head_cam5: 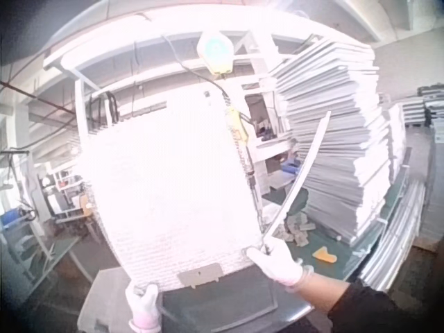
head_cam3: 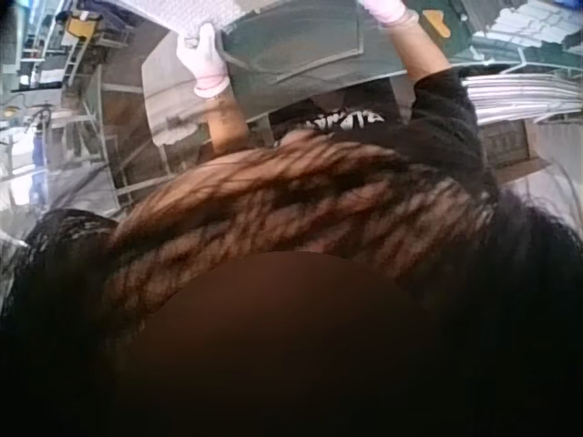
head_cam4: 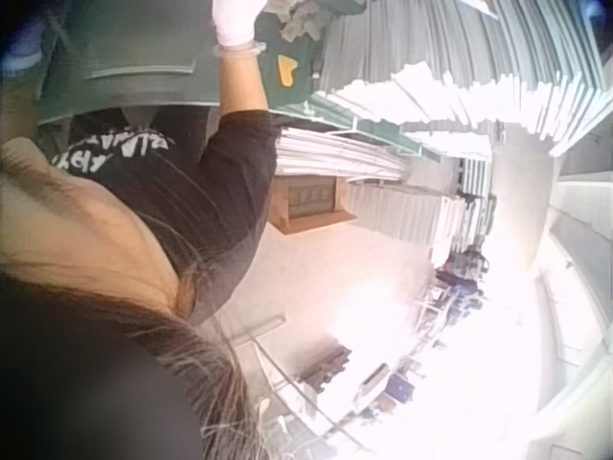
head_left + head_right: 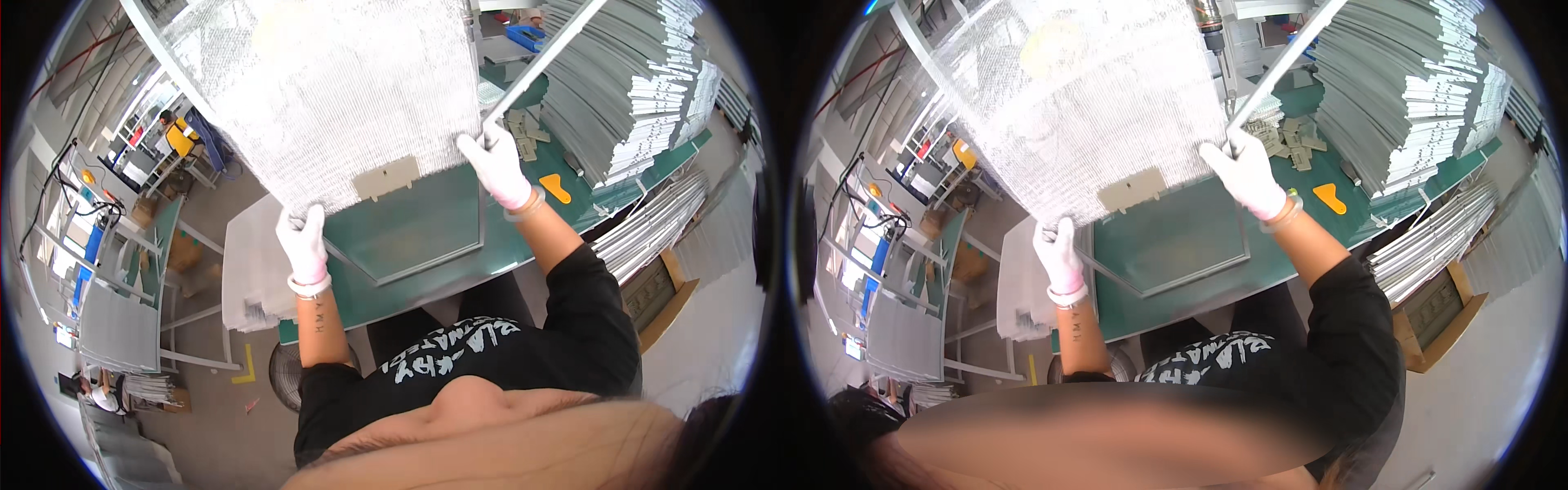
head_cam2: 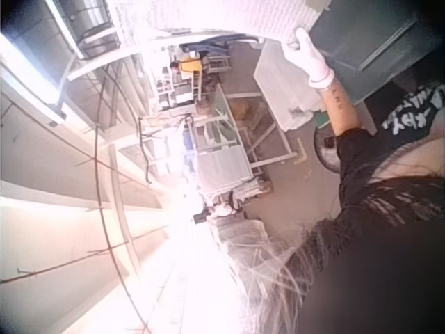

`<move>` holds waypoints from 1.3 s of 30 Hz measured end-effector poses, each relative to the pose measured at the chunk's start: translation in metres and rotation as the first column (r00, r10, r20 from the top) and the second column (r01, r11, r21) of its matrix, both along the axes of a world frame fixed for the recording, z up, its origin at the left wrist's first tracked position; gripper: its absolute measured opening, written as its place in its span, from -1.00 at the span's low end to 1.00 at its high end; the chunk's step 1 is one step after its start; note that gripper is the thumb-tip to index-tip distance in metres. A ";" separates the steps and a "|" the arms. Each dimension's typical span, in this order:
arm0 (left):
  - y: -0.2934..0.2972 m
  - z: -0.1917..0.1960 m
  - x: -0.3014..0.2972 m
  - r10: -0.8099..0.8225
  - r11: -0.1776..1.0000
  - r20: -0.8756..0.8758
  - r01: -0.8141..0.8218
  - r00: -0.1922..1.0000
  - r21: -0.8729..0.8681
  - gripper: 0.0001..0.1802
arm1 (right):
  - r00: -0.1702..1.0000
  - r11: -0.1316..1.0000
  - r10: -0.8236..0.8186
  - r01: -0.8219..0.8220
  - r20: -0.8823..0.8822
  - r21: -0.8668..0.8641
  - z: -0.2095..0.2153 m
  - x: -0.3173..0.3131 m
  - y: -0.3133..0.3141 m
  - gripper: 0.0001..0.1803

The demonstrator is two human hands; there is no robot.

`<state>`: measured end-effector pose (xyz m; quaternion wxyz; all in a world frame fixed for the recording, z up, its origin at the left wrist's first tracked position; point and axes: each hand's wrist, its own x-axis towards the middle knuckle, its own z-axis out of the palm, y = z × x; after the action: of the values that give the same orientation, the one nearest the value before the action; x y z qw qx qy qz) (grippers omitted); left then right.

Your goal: Assembling mesh filters by attaching a metal frame and securing it with an electric screwdriver and a mallet.

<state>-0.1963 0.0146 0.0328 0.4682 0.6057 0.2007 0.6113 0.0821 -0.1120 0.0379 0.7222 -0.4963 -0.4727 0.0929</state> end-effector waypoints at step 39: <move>0.003 -0.056 0.007 -0.020 0.996 -0.042 0.023 0.999 0.086 -0.54 | 0.998 0.998 0.041 -0.039 -0.050 0.039 -0.048 0.008 -0.006 -0.90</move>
<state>-0.1897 0.0174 -0.0228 0.4439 0.6399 0.1770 0.6018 0.0903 -0.1181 -0.0102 0.7414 -0.4703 -0.4657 0.1107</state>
